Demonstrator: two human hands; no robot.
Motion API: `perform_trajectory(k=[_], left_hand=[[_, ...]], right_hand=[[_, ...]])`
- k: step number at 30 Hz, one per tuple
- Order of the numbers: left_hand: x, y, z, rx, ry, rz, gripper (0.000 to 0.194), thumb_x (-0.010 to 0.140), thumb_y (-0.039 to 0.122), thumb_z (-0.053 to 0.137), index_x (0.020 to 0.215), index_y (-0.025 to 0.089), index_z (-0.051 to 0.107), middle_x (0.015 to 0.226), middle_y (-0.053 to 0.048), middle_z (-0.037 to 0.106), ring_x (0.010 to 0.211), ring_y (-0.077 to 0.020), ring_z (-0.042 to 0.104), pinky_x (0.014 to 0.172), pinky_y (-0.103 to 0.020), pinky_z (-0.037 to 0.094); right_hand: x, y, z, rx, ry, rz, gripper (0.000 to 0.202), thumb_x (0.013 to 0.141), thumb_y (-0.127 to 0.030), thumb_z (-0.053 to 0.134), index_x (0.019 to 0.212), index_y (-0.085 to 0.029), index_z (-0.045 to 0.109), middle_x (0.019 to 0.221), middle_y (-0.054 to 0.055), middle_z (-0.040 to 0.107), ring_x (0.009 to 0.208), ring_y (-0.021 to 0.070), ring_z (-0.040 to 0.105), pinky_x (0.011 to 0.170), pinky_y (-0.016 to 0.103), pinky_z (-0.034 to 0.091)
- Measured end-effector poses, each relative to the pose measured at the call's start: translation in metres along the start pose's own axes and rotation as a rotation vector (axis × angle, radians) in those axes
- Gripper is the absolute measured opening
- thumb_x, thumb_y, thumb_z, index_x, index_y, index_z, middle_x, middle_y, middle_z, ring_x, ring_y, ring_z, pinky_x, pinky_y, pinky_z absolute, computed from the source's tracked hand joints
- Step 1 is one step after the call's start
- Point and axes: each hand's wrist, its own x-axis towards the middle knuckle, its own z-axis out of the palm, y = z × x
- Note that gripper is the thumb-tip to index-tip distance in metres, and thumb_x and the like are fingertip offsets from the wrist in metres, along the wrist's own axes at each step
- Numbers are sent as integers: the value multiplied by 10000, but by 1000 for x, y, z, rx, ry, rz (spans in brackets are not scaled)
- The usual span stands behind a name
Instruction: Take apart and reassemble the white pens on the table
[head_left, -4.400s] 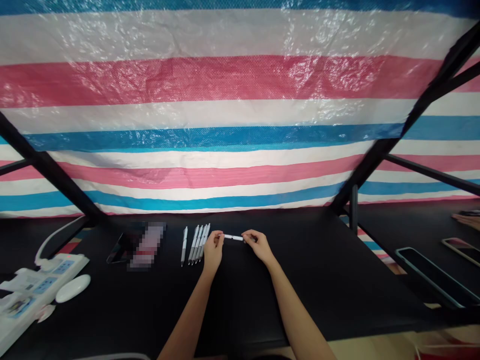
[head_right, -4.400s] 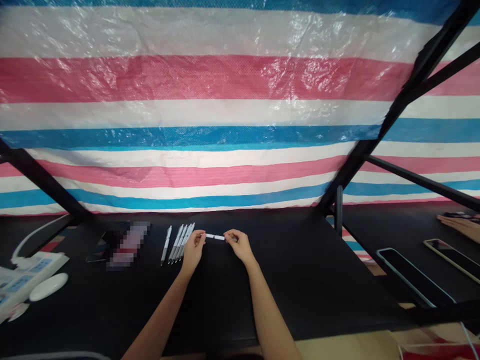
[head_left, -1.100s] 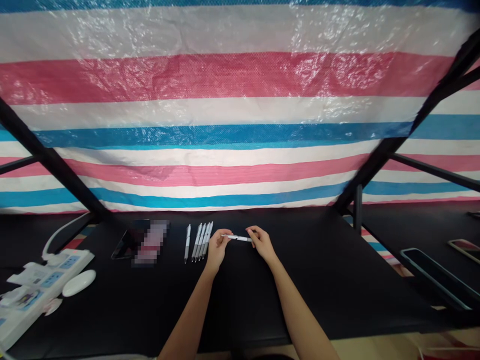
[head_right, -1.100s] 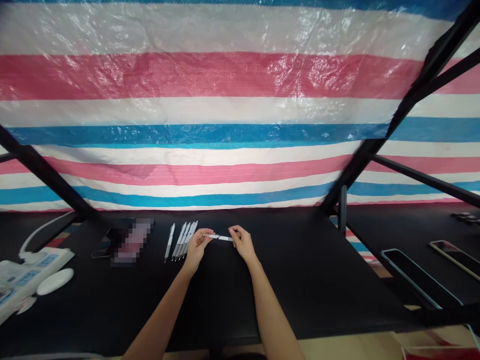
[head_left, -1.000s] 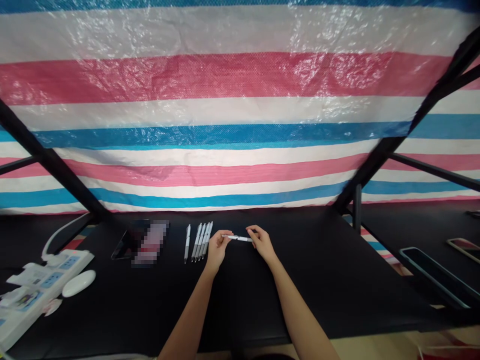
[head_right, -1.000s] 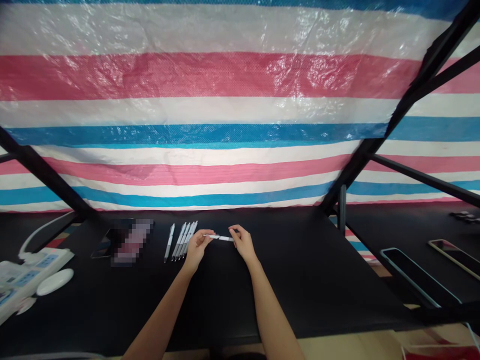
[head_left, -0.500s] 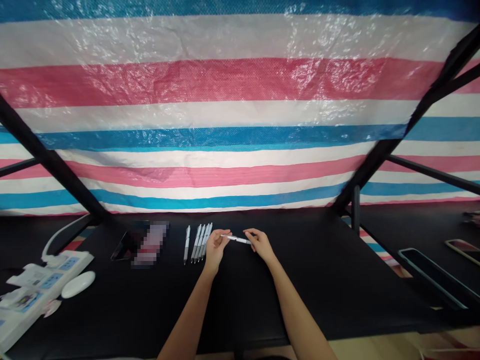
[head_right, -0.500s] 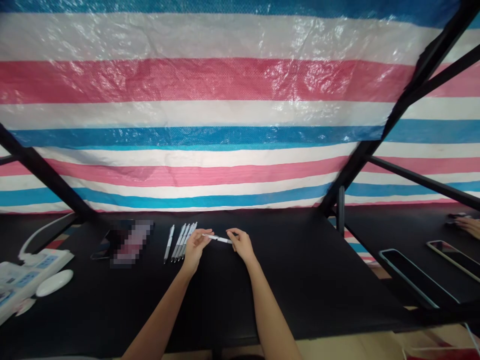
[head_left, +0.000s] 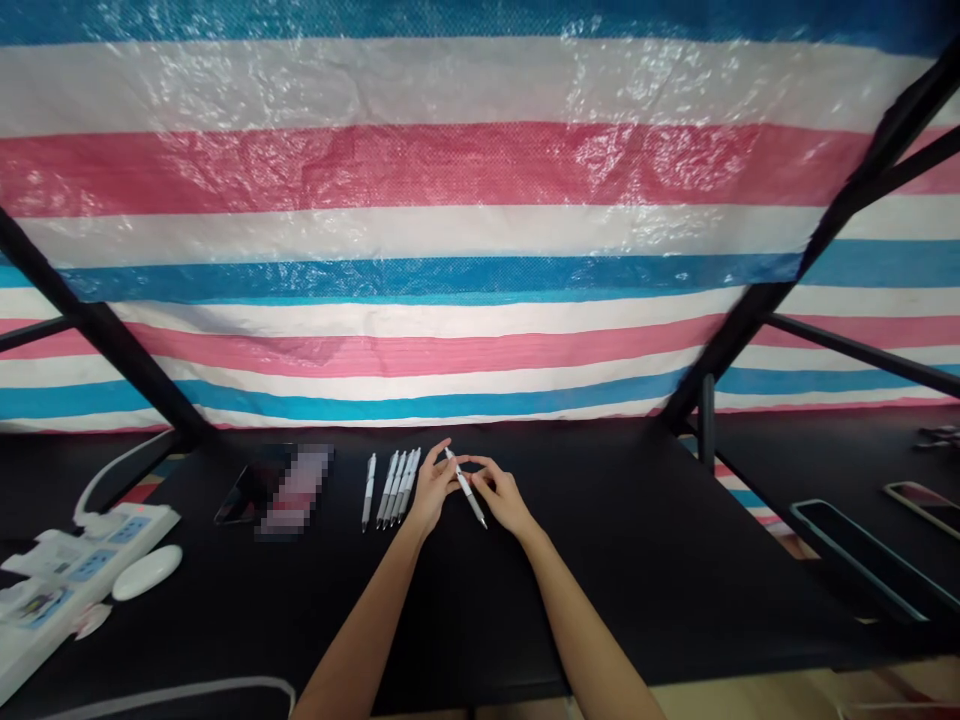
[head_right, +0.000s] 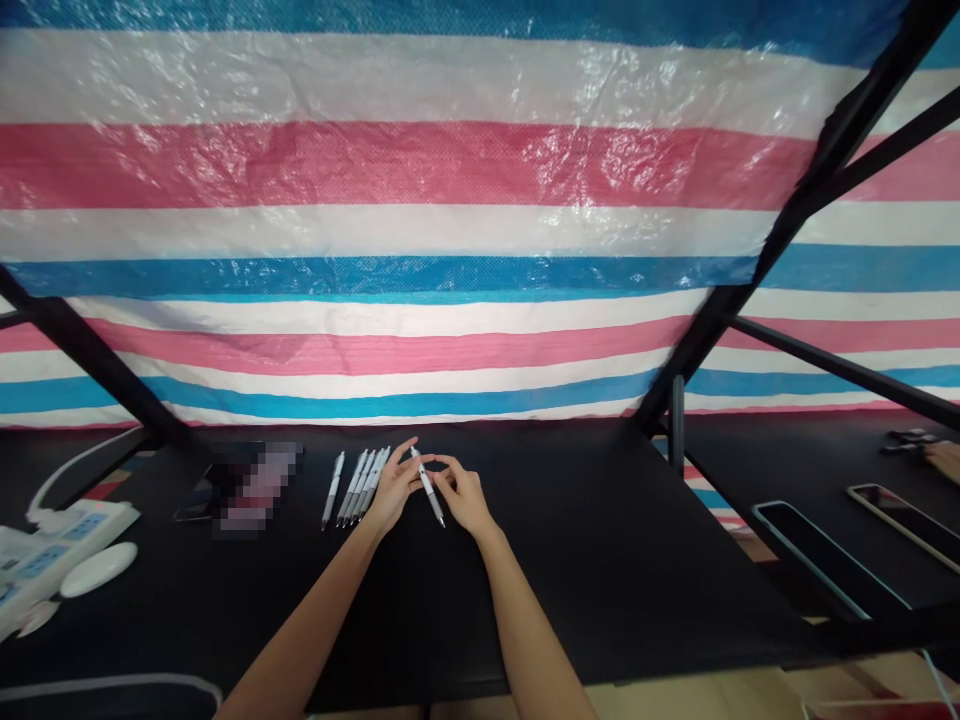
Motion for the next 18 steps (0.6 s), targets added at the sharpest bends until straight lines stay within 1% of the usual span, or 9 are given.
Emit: perform_trajectory(k=[1,3,6,7,9,11,15,18], left_hand=[[2,0,1,-2,-2,-7,606,714,399,661,1237,200,429,951,-97,681,657,-149,659,679,-326,530],[6,1,3,7,-4,-25,575,695,391,677,1192,185,472,875,-70,680,607,-138,646,649,-312,526],[7,2,5,60,-26,-56,502,657,393,702,1069,147,552,730,-33,651,539,-139,622,570,-294,512],[7,2,6,79,-31,-65,483,641,393,713,1024,136,571,692,-25,637,520,-139,613,548,-292,507],[5,1,7,92,-24,-75,457,615,394,729,959,125,591,650,-14,617,496,-140,600,520,-288,496],[4,1,6,54,16,-70,445,610,393,731,940,129,591,649,-10,611,495,-135,595,514,-281,486],[4,0,2,-89,110,-30,481,641,381,718,1035,150,565,683,-11,625,486,-94,562,506,-238,443],[6,-3,-1,-145,120,-13,505,643,368,725,1066,154,554,691,-10,627,484,-80,546,502,-223,422]], right_hand=[[1,3,-4,-15,68,0,339,848,-400,472,1107,-204,568,733,19,661,678,154,607,665,263,453],[5,10,-11,-8,182,42,326,851,-417,450,1019,-182,600,709,26,645,648,155,588,642,263,446],[9,20,-18,50,323,84,366,846,-470,419,902,-167,616,673,31,618,596,153,553,603,263,438],[9,22,-19,75,346,98,380,840,-486,416,879,-165,614,657,31,612,587,155,549,595,263,438],[10,23,-20,94,362,119,394,834,-506,413,851,-166,613,630,27,602,577,158,547,589,264,437],[9,23,-19,67,343,126,394,837,-507,409,844,-174,619,625,24,603,586,161,555,598,264,435],[7,21,-18,-9,300,130,398,854,-500,382,831,-186,626,629,25,615,615,171,577,615,264,432],[7,20,-18,-41,287,135,413,862,-500,363,827,-185,628,628,29,620,619,175,584,617,264,432]])
